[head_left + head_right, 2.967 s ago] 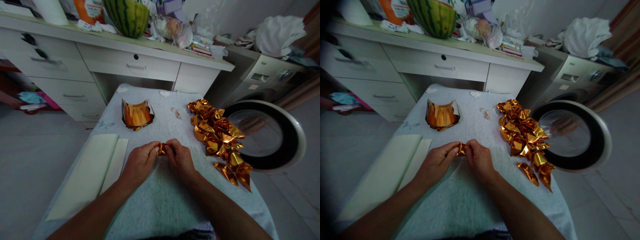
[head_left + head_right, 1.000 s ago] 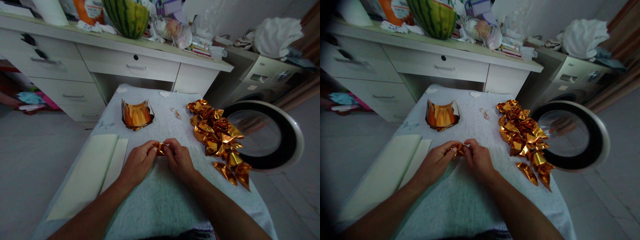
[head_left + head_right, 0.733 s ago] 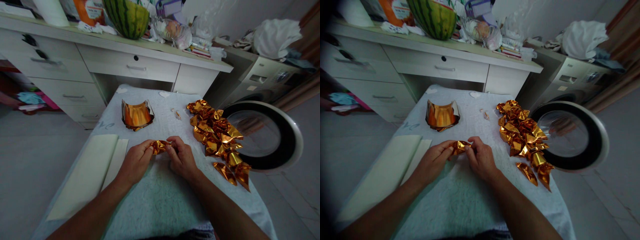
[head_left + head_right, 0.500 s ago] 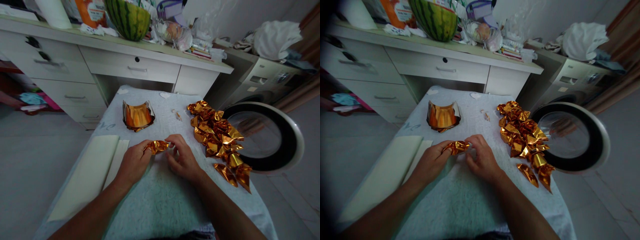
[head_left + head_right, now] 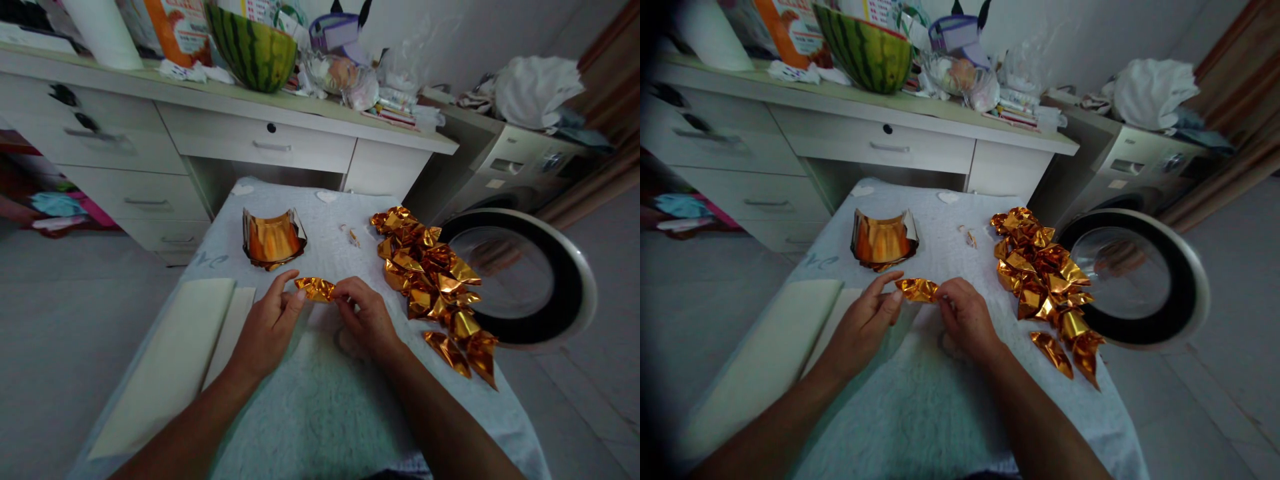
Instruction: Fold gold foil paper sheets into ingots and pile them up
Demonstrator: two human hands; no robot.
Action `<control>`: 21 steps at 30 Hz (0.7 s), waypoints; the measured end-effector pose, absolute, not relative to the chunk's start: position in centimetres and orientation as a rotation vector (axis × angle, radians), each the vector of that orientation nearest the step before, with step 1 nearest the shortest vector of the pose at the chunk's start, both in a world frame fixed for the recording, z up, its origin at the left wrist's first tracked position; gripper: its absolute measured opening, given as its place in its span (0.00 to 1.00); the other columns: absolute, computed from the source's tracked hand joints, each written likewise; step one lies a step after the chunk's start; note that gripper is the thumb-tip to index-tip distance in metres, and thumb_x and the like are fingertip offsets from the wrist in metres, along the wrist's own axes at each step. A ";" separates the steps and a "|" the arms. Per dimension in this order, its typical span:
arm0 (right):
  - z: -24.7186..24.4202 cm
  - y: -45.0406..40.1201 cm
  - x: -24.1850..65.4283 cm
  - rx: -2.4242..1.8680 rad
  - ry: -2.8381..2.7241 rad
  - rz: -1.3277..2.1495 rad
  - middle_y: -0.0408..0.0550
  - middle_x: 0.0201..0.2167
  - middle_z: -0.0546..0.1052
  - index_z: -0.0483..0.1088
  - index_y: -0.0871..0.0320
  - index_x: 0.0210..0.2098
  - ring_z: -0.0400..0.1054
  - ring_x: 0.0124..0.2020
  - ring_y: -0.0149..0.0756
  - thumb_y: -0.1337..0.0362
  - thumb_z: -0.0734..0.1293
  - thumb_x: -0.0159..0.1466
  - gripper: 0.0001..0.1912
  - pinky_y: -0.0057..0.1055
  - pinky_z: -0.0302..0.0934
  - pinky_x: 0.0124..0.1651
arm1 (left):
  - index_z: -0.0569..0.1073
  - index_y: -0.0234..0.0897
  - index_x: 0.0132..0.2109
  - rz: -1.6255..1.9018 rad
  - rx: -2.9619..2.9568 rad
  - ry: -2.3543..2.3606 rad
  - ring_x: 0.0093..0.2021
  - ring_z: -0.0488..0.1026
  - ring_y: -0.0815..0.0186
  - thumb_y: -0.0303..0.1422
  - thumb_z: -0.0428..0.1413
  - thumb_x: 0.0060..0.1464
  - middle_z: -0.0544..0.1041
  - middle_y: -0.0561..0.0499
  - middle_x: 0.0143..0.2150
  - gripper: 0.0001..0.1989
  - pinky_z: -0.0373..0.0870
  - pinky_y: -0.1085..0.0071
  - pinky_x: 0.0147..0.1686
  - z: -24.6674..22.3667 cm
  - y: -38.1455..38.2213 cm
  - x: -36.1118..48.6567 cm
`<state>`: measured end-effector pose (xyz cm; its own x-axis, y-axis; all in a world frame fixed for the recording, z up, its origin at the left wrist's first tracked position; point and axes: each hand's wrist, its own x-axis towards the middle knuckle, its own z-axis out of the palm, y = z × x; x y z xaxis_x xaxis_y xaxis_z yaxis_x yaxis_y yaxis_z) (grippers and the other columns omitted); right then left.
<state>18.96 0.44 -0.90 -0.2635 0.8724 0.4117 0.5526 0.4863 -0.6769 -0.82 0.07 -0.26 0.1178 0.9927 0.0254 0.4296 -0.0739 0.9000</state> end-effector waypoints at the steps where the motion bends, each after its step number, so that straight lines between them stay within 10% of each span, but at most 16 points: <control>1: -0.8 0.5 19.1 -1.202 -1.929 0.510 0.48 0.35 0.74 0.69 0.56 0.37 0.68 0.37 0.34 0.71 0.60 0.64 0.08 0.30 0.63 0.40 | 0.60 0.39 0.62 0.923 1.614 1.409 0.25 0.68 0.65 0.45 0.44 0.64 0.67 0.59 0.23 0.24 0.61 0.70 0.28 -0.3 0.0 -0.8; 21: 3.2 1.1 28.8 -1.524 -1.229 -0.453 0.45 0.30 0.68 0.70 0.57 0.30 0.64 0.35 0.37 0.69 0.62 0.57 0.06 0.36 0.59 0.42 | 0.67 0.39 0.56 0.831 1.663 1.355 0.25 0.64 0.68 0.41 0.48 0.61 0.62 0.60 0.24 0.19 0.57 0.72 0.27 -0.6 0.0 -0.7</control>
